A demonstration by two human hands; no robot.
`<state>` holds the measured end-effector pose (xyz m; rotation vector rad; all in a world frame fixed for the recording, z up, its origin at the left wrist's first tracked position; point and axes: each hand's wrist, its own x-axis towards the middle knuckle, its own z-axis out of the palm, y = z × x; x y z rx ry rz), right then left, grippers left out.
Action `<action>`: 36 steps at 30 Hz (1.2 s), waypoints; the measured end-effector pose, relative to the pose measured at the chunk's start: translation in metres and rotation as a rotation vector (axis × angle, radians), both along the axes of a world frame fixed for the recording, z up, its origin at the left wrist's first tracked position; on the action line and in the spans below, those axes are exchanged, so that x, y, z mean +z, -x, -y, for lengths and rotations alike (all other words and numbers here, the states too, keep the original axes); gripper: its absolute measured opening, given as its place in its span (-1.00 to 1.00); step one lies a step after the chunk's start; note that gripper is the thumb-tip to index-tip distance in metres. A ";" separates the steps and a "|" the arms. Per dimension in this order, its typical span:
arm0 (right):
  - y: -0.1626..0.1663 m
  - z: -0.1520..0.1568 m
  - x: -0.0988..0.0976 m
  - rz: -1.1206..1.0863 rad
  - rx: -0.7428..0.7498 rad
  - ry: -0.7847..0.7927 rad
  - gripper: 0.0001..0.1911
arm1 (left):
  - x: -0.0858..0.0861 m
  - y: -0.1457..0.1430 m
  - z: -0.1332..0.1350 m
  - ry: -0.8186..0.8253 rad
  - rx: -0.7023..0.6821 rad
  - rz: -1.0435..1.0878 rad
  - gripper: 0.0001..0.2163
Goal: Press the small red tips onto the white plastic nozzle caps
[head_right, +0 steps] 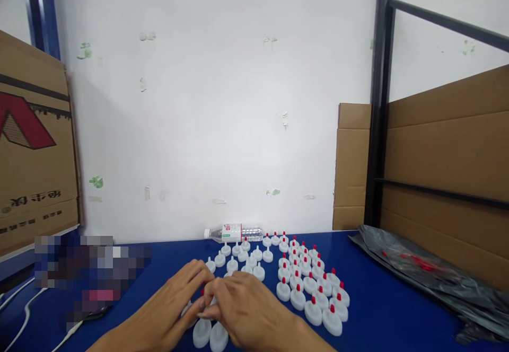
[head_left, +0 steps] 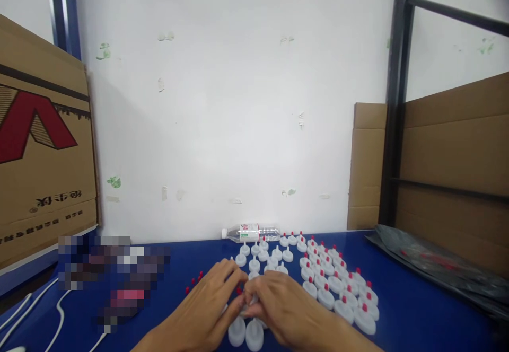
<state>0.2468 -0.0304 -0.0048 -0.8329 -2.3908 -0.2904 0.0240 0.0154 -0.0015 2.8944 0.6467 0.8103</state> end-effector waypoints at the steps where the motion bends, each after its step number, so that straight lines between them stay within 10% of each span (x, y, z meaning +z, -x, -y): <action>1: 0.001 0.000 -0.003 -0.012 0.020 -0.016 -0.74 | 0.000 -0.001 0.002 0.007 -0.014 -0.007 -0.86; 14: -0.017 -0.006 0.011 -0.066 -0.037 0.068 -0.81 | 0.001 -0.003 -0.012 0.617 0.090 0.295 -0.51; 21: -0.061 -0.038 0.022 -0.146 -0.574 0.140 -0.73 | 0.004 0.004 -0.022 0.220 0.231 0.149 -0.65; 36: -0.076 -0.054 0.008 -0.059 -0.803 0.317 -0.85 | -0.015 0.006 -0.028 0.107 0.196 -0.001 -0.76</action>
